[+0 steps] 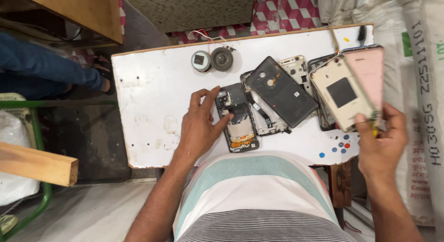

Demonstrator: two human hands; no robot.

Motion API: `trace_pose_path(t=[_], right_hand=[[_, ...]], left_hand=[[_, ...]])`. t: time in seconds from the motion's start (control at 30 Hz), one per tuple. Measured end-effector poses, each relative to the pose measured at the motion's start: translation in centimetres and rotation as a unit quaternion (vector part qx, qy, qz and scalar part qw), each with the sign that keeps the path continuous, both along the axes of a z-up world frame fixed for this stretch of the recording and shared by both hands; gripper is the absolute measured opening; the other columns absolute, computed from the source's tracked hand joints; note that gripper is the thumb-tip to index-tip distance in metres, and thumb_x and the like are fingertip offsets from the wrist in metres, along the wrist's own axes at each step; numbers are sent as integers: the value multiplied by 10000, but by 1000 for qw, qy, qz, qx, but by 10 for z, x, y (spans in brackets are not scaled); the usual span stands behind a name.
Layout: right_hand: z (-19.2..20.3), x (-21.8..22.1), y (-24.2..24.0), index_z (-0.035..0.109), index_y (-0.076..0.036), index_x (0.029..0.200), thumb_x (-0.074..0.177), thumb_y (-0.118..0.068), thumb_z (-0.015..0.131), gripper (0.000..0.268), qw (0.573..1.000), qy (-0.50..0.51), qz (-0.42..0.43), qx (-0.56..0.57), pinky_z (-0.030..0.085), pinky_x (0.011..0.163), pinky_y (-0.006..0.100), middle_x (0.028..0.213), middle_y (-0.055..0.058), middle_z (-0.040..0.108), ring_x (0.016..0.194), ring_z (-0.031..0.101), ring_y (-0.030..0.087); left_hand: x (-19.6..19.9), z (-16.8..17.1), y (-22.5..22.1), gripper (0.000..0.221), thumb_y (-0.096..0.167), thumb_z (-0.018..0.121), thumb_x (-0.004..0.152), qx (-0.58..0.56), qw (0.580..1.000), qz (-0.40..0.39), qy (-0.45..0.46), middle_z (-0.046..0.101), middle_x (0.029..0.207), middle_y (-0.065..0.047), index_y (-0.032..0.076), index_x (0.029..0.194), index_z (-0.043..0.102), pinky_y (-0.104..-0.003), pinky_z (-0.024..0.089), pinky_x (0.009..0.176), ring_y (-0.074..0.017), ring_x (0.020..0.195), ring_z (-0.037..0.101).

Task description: The person sorts through a pile of disassembled mobile phones and parts on a white table. They pick up various phone bodies, back covers, and internal components, inspect them, and place them in different piles or positions on the table.

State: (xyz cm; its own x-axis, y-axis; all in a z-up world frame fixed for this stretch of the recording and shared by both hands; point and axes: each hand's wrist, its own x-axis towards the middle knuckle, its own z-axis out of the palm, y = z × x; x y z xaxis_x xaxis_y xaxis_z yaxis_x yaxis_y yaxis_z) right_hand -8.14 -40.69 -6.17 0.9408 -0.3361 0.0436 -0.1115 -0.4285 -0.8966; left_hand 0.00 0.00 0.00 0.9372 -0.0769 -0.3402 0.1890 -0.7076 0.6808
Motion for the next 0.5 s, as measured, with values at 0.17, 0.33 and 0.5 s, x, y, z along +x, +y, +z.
trace_pose_path(t=[0.17, 0.33, 0.5], right_hand=[[47, 8, 22, 603, 44, 1316, 1074, -294, 860, 488, 968, 26, 56, -241, 578, 695, 237, 1216, 174, 630, 956, 691, 180], [91, 20, 43, 645, 52, 1336, 863, -245, 879, 606, 942, 61, 47, -328, 520, 593, 335, 1252, 224, 648, 772, 653, 247], [95, 23, 53, 691, -38, 1290, 934, -310, 892, 491, 921, 6, 99, -377, 556, 776, 355, 1094, 140, 680, 937, 698, 254]], left_hand=[[-2, -8, 3, 674, 256, 779, 862, -2, 999, -1, -40, 515, 1370, -137, 71, 1458, 525, -370, 583, 662, -198, 767, 652], [-8, -8, -3, 604, 281, 809, 875, 18, 974, -59, -219, 518, 1398, -178, 42, 1388, 598, -465, 538, 850, -299, 1077, 604], [-2, -3, -28, 534, 355, 798, 924, -15, 948, -167, -271, 586, 1363, -87, 115, 1372, 634, -473, 496, 993, -329, 1235, 605]])
